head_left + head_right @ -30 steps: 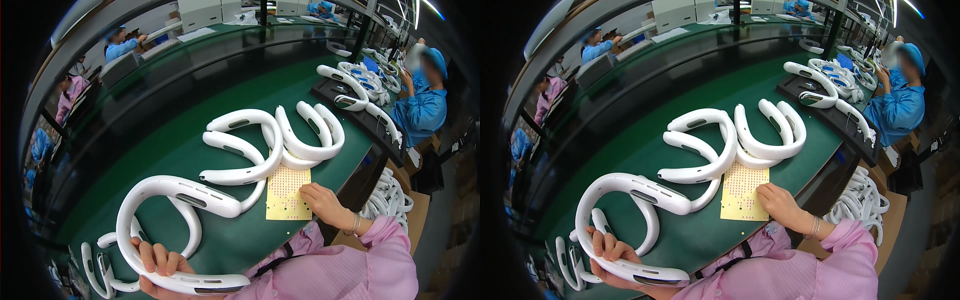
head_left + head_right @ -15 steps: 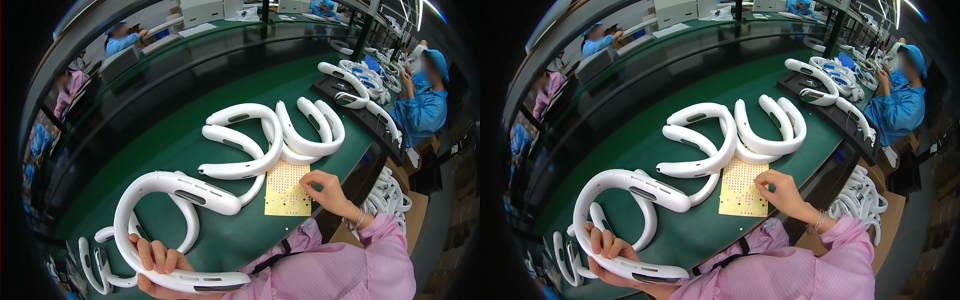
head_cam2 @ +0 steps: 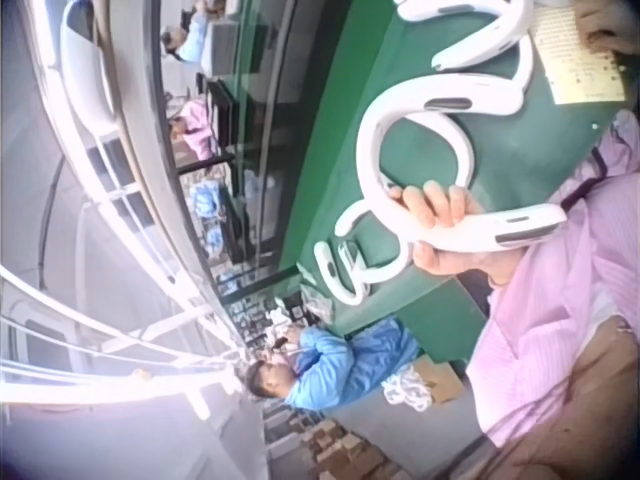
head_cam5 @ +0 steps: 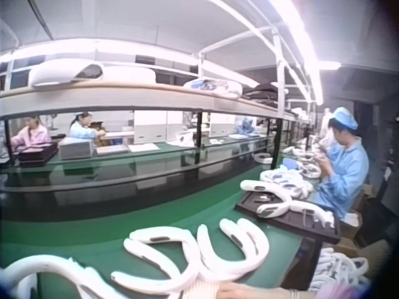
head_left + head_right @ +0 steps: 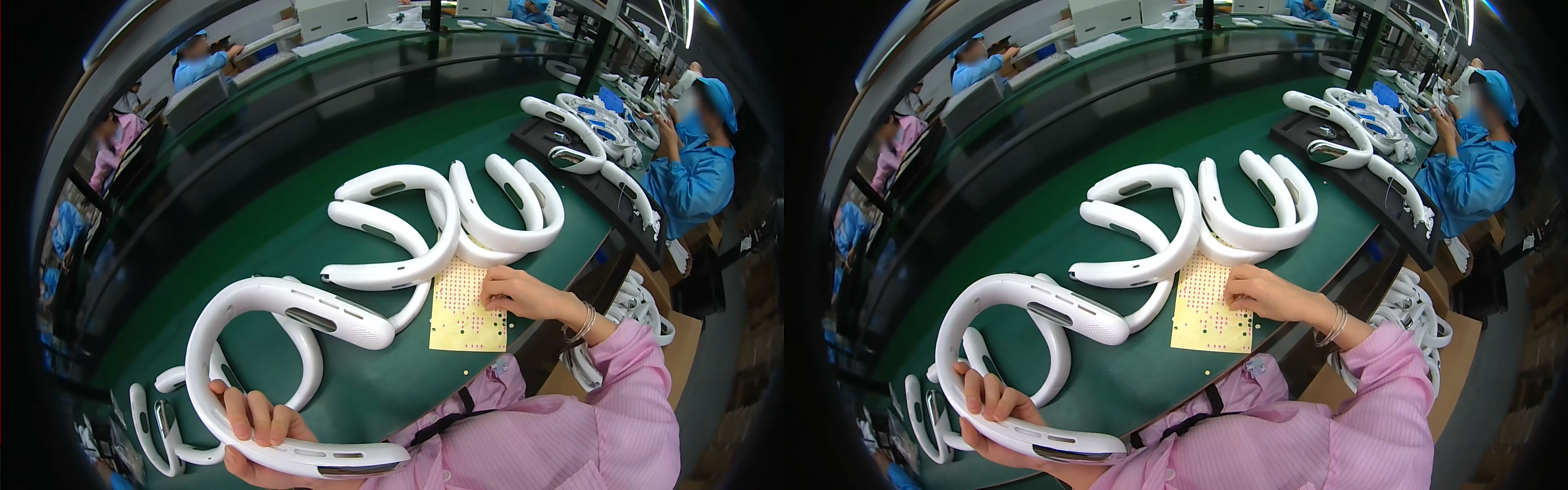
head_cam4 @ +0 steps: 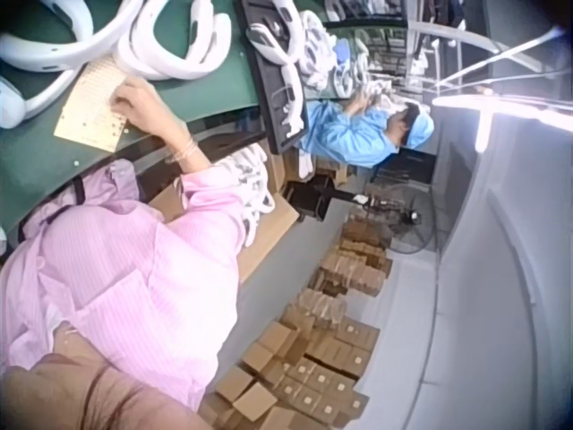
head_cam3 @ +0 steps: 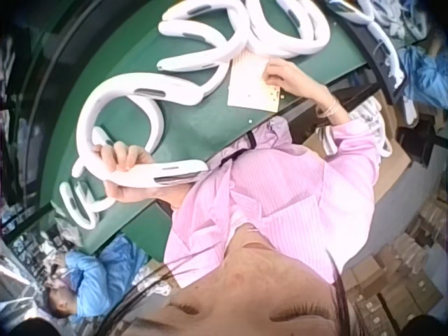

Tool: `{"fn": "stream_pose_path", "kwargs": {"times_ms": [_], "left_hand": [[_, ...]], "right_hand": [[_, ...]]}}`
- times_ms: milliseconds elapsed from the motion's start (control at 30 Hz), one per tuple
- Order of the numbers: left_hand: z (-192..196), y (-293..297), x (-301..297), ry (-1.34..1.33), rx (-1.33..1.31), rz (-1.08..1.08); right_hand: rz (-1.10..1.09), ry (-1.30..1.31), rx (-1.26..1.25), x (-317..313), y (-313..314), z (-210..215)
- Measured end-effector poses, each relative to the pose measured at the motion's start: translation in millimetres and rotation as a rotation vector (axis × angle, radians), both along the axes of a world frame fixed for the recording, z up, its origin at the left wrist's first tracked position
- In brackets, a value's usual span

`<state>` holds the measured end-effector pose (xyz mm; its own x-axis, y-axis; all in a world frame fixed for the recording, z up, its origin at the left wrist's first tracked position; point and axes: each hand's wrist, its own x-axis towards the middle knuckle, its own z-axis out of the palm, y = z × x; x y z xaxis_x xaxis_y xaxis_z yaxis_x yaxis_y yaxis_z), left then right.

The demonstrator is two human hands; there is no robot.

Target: The recorder inspects, checks, and arranges white plastic neck massagers on a factory production line table, applying small adhesive stickers to specific points on the devices.

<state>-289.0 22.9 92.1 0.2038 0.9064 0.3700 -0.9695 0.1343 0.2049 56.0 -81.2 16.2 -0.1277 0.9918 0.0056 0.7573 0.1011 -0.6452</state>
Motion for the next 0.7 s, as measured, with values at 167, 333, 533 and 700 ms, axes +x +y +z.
{"fn": "stream_pose_path", "kwargs": {"times_ms": [167, 333, 533, 700], "left_hand": [[0, 1, 5, 0.005, 0.007, -0.012], [7, -1, -4, -0.017, -0.027, 0.005], [10, 11, 8, -0.064, -0.105, 0.049], [18, 13, 2, -0.046, -0.063, 0.116]], "right_hand": [[-0.016, 0.003, 0.031, 3, -1, -1], [-0.318, 0.844, -0.098, -25, -3, 29], [-0.105, 1.32, 0.119, -106, 6, 68], [0.091, 1.463, 0.029, -152, 24, 85]]}}
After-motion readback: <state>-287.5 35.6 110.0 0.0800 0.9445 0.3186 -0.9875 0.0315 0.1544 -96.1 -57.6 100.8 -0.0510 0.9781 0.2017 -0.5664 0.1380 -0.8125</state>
